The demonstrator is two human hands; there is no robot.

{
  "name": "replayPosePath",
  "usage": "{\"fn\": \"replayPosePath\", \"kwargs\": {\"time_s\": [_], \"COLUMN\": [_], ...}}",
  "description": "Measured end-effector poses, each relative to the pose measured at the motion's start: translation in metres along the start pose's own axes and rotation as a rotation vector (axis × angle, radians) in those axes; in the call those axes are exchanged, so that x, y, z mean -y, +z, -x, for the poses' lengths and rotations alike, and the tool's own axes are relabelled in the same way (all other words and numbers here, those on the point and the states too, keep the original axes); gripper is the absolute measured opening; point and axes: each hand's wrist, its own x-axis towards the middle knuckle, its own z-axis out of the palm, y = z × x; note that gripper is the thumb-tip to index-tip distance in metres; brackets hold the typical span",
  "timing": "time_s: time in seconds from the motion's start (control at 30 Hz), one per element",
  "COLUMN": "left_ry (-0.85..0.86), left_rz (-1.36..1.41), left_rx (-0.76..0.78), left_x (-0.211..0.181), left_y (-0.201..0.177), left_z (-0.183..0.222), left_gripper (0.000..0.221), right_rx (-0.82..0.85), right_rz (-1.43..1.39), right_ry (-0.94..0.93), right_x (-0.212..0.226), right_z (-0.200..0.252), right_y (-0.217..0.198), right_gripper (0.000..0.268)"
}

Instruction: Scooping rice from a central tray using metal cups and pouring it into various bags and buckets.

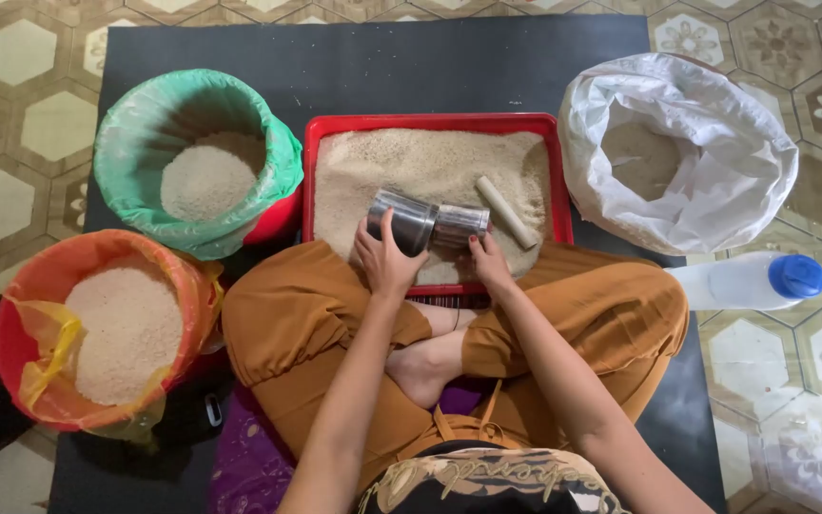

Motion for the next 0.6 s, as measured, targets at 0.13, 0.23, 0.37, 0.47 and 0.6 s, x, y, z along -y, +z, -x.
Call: {"fn": "replayPosePath", "kwargs": {"time_s": [0.13, 0.23, 0.37, 0.47, 0.6], "left_ry": [-0.034, -0.227, -0.423, -0.551, -0.619], "left_rz": [0.062, 0.276, 0.476, 0.538, 0.608], "left_rx": [-0.045, -0.018, -0.106, -0.128, -0.143], "left_x": [-0.008, -0.006, 0.020, 0.042, 0.034], "left_y": [-0.013, -0.022, -0.009, 0.004, -0.003], "left_z": [-0.003, -0.009, -0.018, -0.023, -0.027], "left_gripper": [0.107, 0.107, 0.105, 0.108, 0.108], "right_rx": [0.014, -0.090, -0.194, -0.231, -0.138], "right_rz": [-0.023, 0.280, 1.062, 1.231, 1.280], "right_ry": [-0.043, -0.223, -0.679, -0.862, -0.876], "right_x": [0.016, 0.047, 0.036, 0.038, 0.008], "right_z": [0.002, 0.012, 0.002, -0.004, -0.057], "right_y": [-0.015, -0.021, -0.017, -0.005, 0.007], "right_gripper": [0.037, 0.020, 0.010, 0.015, 0.059]}}
